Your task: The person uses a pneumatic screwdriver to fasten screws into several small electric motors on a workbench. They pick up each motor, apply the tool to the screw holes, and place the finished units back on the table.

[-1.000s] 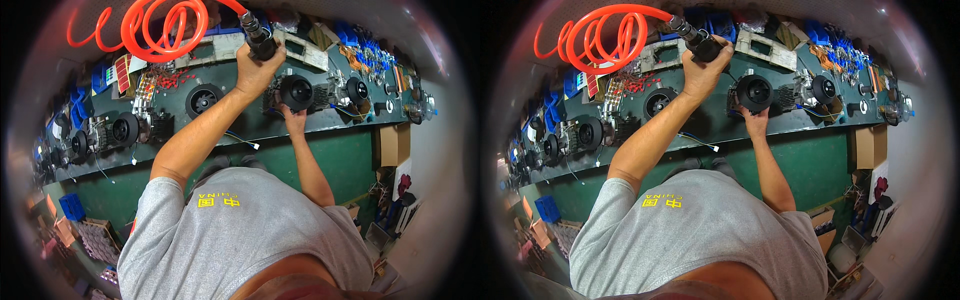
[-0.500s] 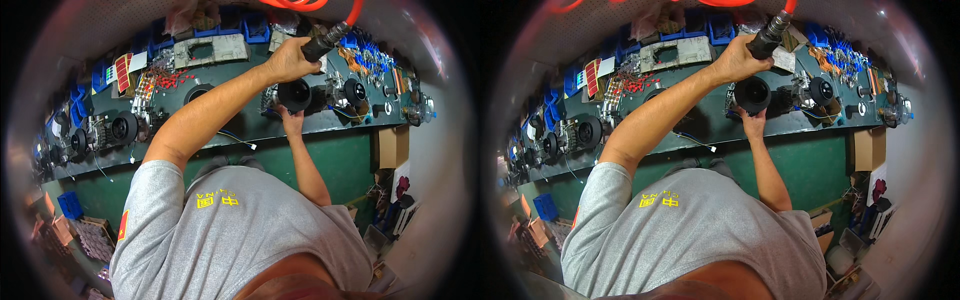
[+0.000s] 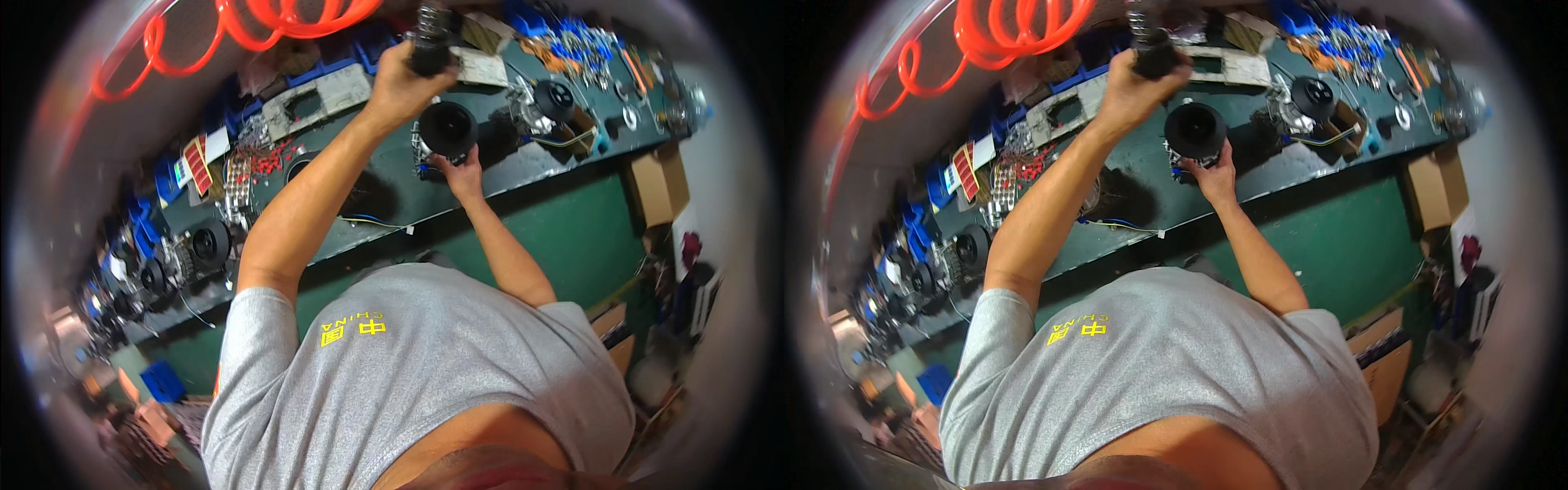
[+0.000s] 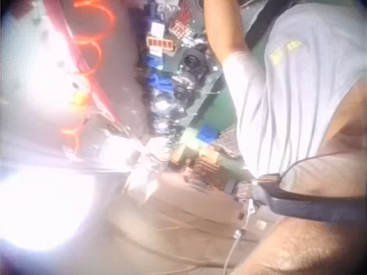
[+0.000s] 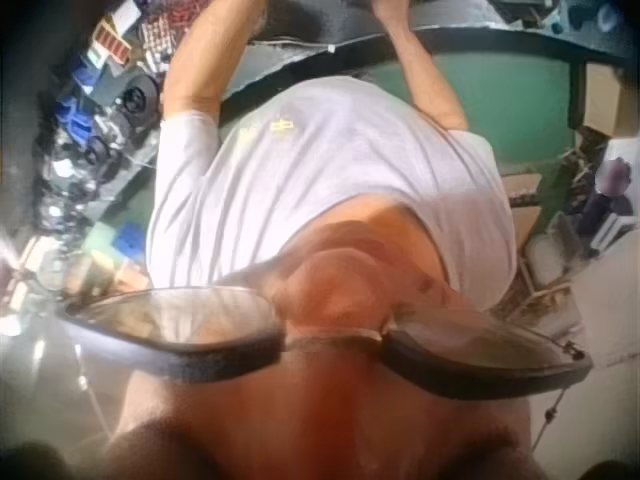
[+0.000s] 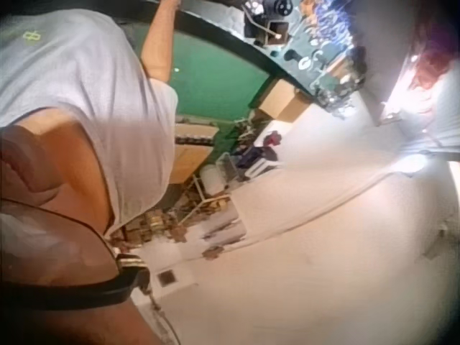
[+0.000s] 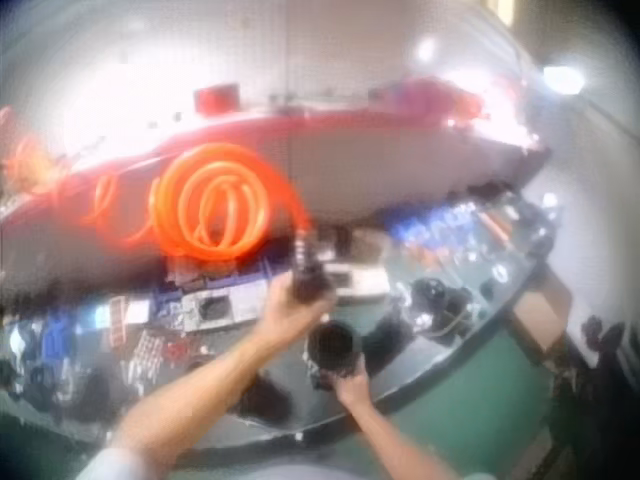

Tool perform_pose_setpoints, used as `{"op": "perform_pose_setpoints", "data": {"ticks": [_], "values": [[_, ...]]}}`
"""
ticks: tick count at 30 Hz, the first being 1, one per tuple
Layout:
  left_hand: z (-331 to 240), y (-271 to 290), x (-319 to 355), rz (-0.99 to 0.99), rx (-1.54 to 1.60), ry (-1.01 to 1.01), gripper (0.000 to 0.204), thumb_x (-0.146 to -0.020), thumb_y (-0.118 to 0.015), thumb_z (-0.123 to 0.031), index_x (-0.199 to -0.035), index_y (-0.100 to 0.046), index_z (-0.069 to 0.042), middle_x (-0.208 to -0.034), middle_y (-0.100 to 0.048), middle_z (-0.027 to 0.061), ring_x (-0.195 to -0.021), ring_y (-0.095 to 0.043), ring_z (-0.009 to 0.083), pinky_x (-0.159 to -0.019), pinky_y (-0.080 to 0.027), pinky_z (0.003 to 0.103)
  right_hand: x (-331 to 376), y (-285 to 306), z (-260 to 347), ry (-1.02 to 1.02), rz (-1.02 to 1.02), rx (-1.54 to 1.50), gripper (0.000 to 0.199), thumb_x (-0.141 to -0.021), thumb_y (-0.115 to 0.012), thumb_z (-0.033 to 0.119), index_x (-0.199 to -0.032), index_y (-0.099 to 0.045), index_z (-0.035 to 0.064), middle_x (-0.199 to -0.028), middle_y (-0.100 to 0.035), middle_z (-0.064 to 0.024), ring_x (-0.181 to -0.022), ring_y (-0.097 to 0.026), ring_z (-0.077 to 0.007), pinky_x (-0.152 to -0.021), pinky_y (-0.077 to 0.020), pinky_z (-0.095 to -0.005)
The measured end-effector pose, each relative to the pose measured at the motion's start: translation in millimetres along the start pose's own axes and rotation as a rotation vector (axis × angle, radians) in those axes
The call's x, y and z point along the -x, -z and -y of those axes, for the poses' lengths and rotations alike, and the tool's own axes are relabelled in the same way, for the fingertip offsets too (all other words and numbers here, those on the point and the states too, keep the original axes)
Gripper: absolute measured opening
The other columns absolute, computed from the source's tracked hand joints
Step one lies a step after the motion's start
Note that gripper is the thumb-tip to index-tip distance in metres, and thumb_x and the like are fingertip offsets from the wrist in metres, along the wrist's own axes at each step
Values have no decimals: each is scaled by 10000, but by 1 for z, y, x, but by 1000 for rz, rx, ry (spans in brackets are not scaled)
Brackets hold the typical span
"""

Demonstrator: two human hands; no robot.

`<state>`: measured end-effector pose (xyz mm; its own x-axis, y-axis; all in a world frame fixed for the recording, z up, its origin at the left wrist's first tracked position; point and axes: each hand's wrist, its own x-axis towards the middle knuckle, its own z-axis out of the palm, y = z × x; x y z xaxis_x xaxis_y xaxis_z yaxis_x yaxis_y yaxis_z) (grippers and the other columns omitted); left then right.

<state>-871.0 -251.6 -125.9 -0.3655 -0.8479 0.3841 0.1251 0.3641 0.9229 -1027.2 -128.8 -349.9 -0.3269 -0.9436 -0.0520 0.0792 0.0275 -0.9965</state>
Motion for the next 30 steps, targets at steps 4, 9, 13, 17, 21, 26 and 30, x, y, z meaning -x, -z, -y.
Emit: {"op": "perform_pose_setpoints", "data": {"ticks": [4,9,13,17,21,26,30], "values": [[-29,1,-4,-240,-144,-260,89,-858,-769,-3,-943,-748,-18,-819,-721,-8,-762,-642,71,-713,-527,240,-3,1,0,239,-98,387,1028,-690,-967,307,-1491,-390,19,-1346,-611,-180,-1235,-623,-307,-1032,-510,-403],[-87,-23,18,-198,-220,-364,148,-922,-773,-108,-1039,-737,-24,-1083,-680,54,-1020,-633,138,-936,-484,294,-3,11,-16,297,-79,306,1060,-689,-942,345,-1516,-359,28,-1437,-539,-209,-1318,-523,-419,-1109,-434,-491],[-71,-50,54,-33,-8,-260,244,-905,-752,-49,-1104,-613,-31,-1090,-699,138,-1043,-669,220,-963,-517,364,-7,8,-22,261,-113,252,1082,-690,-925,371,-1538,-338,42,-1471,-504,-215,-1337,-501,-427,-1116,-430,-496],[-55,-76,83,21,-13,-49,291,-889,-743,0,-1123,-573,-29,-1099,-705,157,-1047,-678,221,-958,-540,363,6,11,-3,236,-123,375,1103,-678,-907,380,-1558,-324,61,-1506,-467,-225,-1362,-475,-436,-1130,-421,-498],[-37,-89,93,-21,-1,6,287,-890,-739,7,-1128,-581,-18,-1104,-700,152,-1045,-680,218,-971,-539,361,6,12,2,187,-130,419,1096,-690,-888,371,-1576,-311,81,-1531,-445,-229,-1384,-451,-439,-1148,-408,-490],[-28,-94,91,-17,-9,-24,281,-887,-730,25,-1126,-588,-21,-1106,-699,149,-1065,-678,216,-984,-534,366,6,15,1,182,-130,422,1093,-690,-883,376,-1575,-313,80,-1522,-451,-236,-1386,-449,-446,-1146,-409,-500],[-26,-96,92,-47,-21,-13,281,-881,-740,17,-1119,-596,-24,-1093,-704,140,-1056,-678,206,-970,-538,359,6,13,-1,216,-149,409,1086,-685,-884,370,-1571,-326,81,-1500,-467,-255,-1386,-450,-454,-1143,-412,-509]]}}
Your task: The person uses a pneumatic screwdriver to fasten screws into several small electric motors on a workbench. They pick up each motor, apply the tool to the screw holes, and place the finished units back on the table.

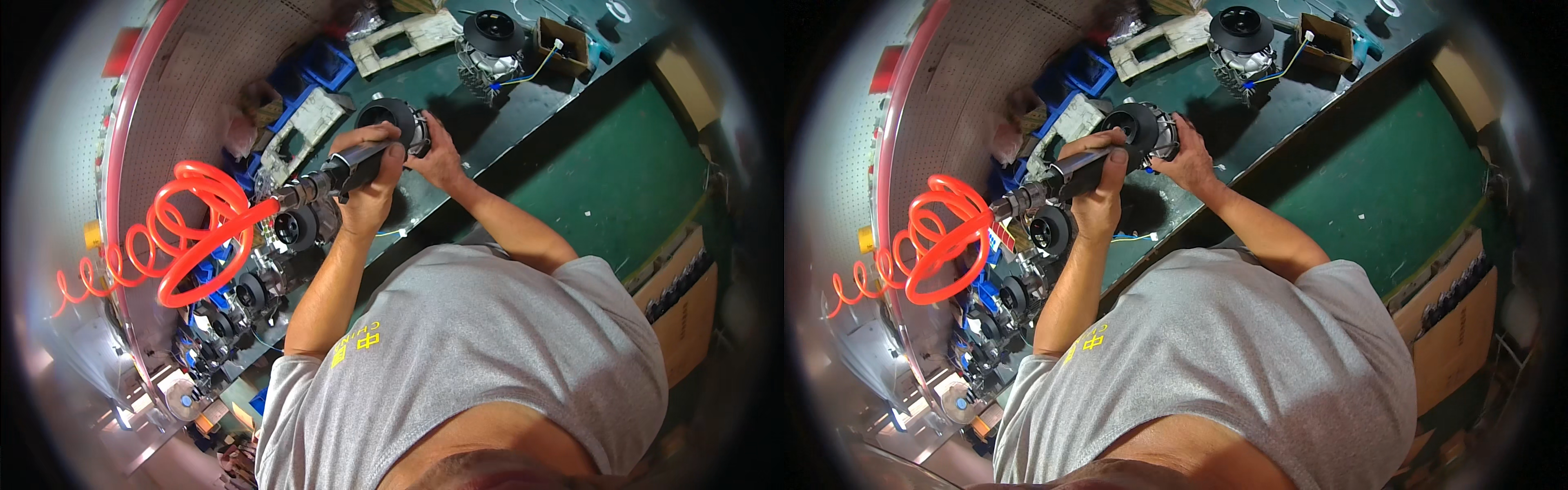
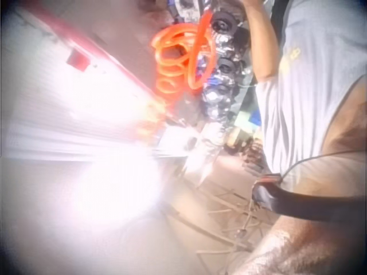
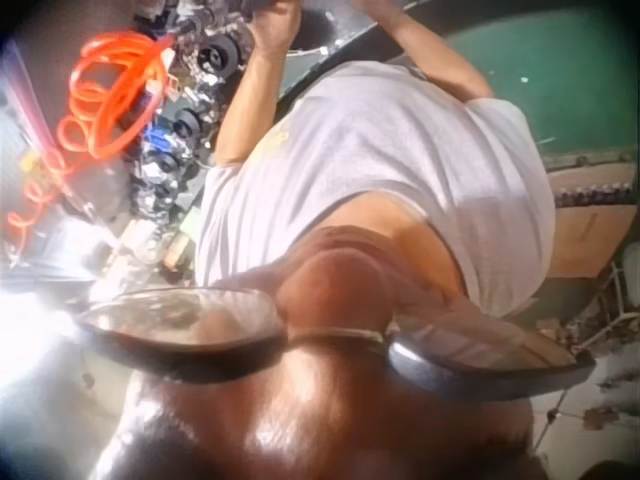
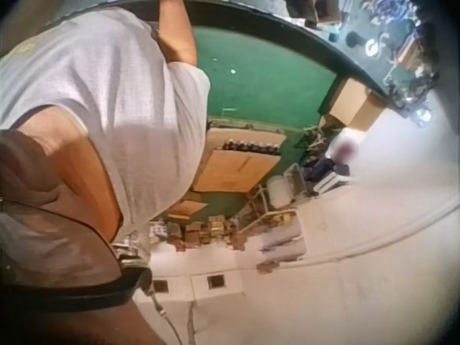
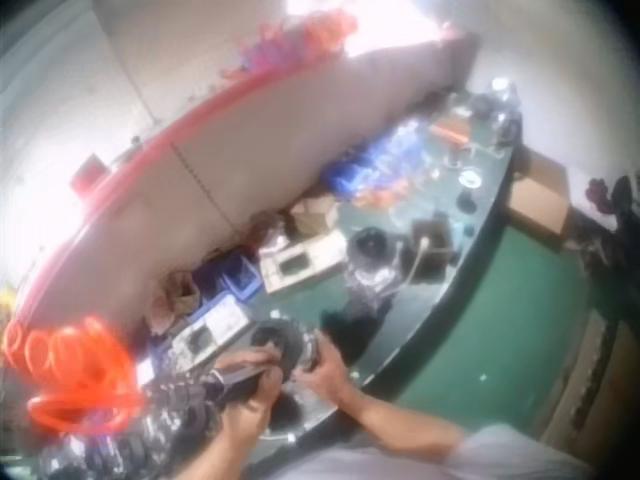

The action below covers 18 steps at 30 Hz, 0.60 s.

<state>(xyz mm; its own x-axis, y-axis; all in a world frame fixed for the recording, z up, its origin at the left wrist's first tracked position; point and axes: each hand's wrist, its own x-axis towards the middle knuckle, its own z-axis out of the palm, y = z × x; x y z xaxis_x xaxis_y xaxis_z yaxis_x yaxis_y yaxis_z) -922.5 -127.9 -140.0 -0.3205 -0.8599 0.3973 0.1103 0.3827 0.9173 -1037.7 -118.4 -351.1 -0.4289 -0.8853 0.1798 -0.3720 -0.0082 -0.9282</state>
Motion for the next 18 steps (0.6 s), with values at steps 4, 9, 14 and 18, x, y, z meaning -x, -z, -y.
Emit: {"op": "perform_pose_setpoints", "data": {"ticks": [4,9,14,18], "values": [[-3,2,-3,20,-163,-15,253,-875,-759,-5,-1091,-627,-19,-1057,-713,108,-1005,-684,182,-912,-548,330,-1,-1,-3,24,-3,6,1083,-681,-883,371,-1567,-335,73,-1490,-475,-265,-1387,-449,-459,-1144,-411,-515],[-9,0,-29,172,-212,130,240,-872,-774,-30,-1092,-682,-3,-1032,-727,84,-931,-673,141,-836,-549,302,-1,0,-3,-4,16,38,1089,-680,-880,368,-1571,-332,62,-1502,-472,-266,-1395,-443,-461,-1152,-403,-517],[-13,-16,-53,308,-72,262,262,-907,-767,-86,-1136,-665,-9,-1111,-731,112,-987,-668,150,-888,-555,316,-6,0,-11,65,35,-46,1093,-674,-880,361,-1578,-339,68,-1515,-465,-260,-1404,-439,-454,-1151,-409,-510],[-5,-19,-55,311,-47,313,246,-900,-756,-38,-1108,-626,-22,-1091,-718,114,-994,-659,156,-907,-554,335,-7,2,-12,19,47,-64,1097,-663,-885,353,-1577,-347,74,-1517,-466,-253,-1404,-439,-452,-1149,-412,-506]]}}
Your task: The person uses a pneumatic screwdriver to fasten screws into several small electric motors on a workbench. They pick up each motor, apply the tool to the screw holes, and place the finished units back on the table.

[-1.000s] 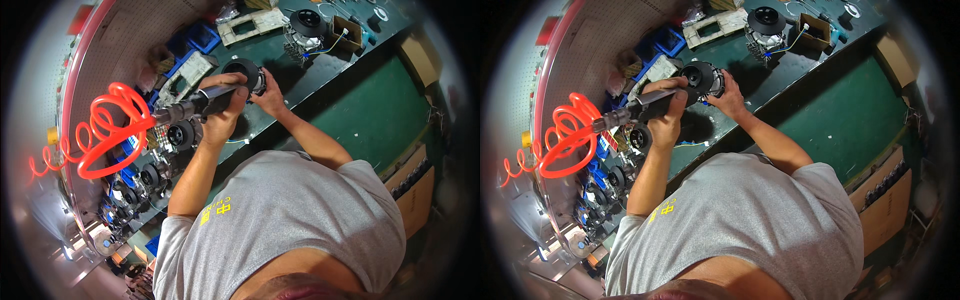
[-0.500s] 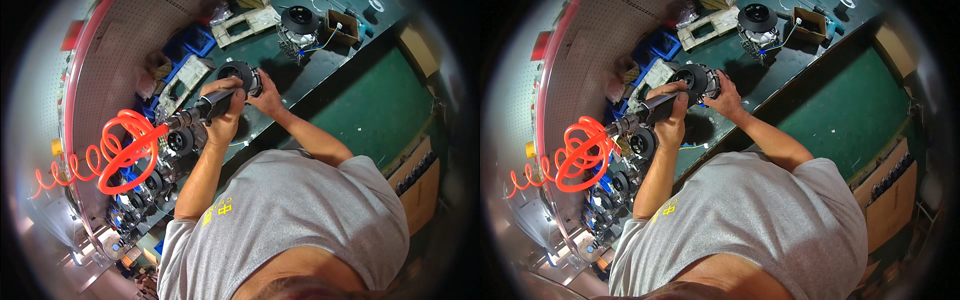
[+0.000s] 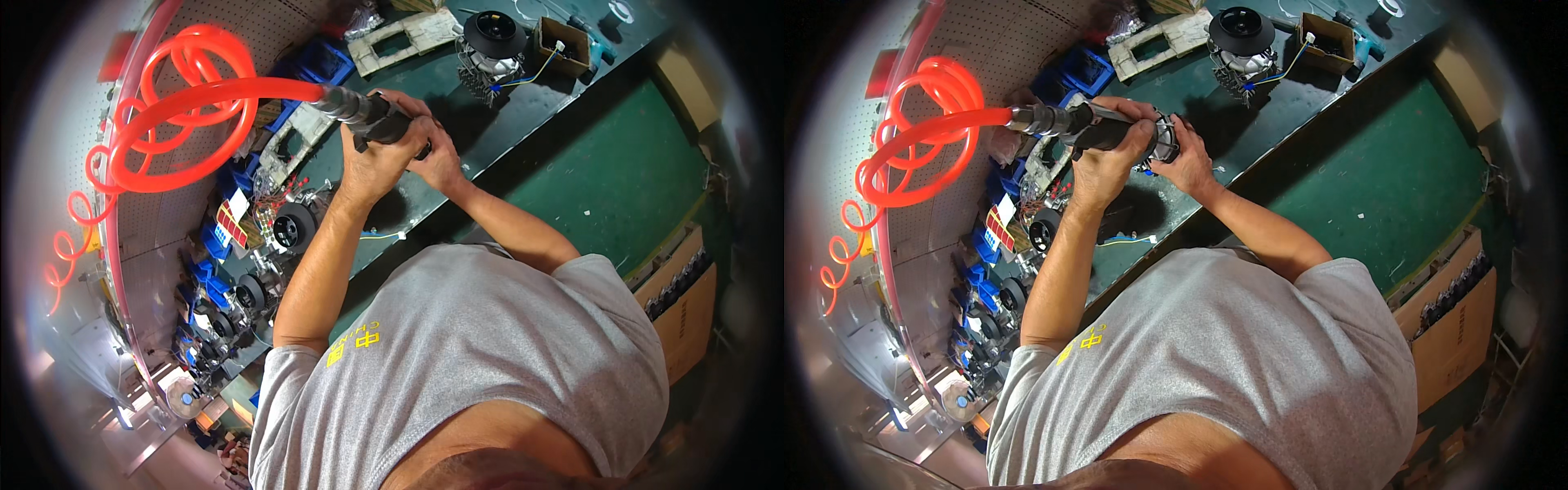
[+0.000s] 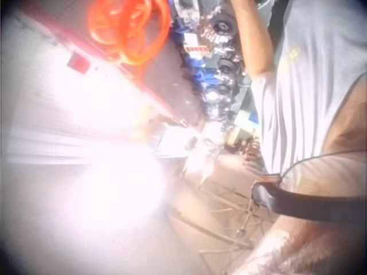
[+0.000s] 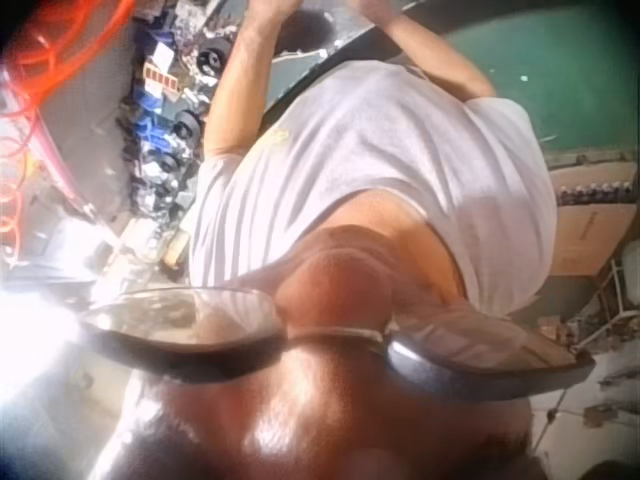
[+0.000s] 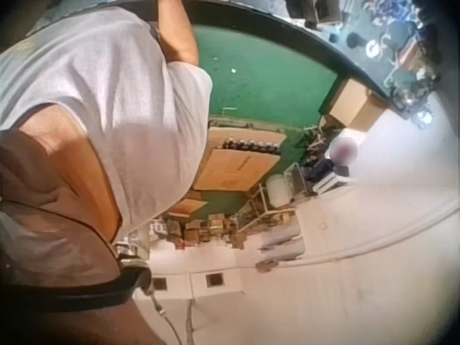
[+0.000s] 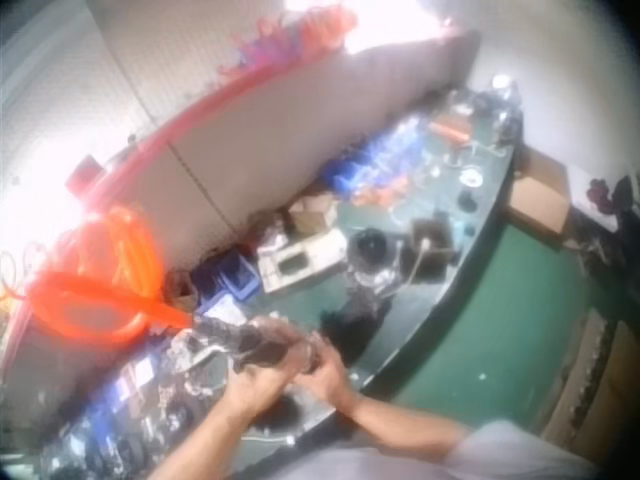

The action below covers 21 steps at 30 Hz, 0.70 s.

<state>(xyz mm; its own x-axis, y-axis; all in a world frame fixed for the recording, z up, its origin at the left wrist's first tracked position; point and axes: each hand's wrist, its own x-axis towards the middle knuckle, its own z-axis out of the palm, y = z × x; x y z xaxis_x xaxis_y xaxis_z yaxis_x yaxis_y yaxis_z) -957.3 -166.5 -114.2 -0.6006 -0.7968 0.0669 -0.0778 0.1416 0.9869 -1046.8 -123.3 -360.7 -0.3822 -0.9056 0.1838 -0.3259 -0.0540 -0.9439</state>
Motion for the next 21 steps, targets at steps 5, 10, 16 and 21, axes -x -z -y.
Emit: {"op": "perform_pose_setpoints", "data": {"ticks": [5,10,16,21], "values": [[10,-2,5,-103,66,1,199,-906,-731,-15,-1064,-610,-27,-1063,-703,95,-992,-650,156,-910,-547,333,1,0,3,-21,-1,-10,1093,-655,-889,342,-1575,-358,83,-1512,-477,-246,-1401,-443,-444,-1145,-417,-500],[-10,1,19,-239,10,-170,211,-837,-776,-12,-1035,-706,-7,-997,-728,73,-911,-675,155,-836,-571,332,-6,-16,-3,10,65,-176,1009,-664,-920,265,-1509,-426,19,-1437,-544,-223,-1326,-539,-390,-1122,-443,-439],[-43,14,73,-296,161,-352,171,-824,-762,0,-982,-697,-6,-931,-720,67,-873,-679,157,-809,-564,331,-11,-6,1,279,327,103,805,-823,-828,380,-1479,-482,67,-1460,-565,-93,-1316,-559,-340,-1110,-433,-423],[-62,45,154,-304,12,-301,260,-828,-783,-42,-1064,-679,-16,-916,-695,52,-860,-606,103,-782,-533,306,-4,11,25,191,224,46,836,-895,-777,366,-1530,-378,0,-1454,-549,-204,-1315,-566,-372,-1108,-435,-443]]}}
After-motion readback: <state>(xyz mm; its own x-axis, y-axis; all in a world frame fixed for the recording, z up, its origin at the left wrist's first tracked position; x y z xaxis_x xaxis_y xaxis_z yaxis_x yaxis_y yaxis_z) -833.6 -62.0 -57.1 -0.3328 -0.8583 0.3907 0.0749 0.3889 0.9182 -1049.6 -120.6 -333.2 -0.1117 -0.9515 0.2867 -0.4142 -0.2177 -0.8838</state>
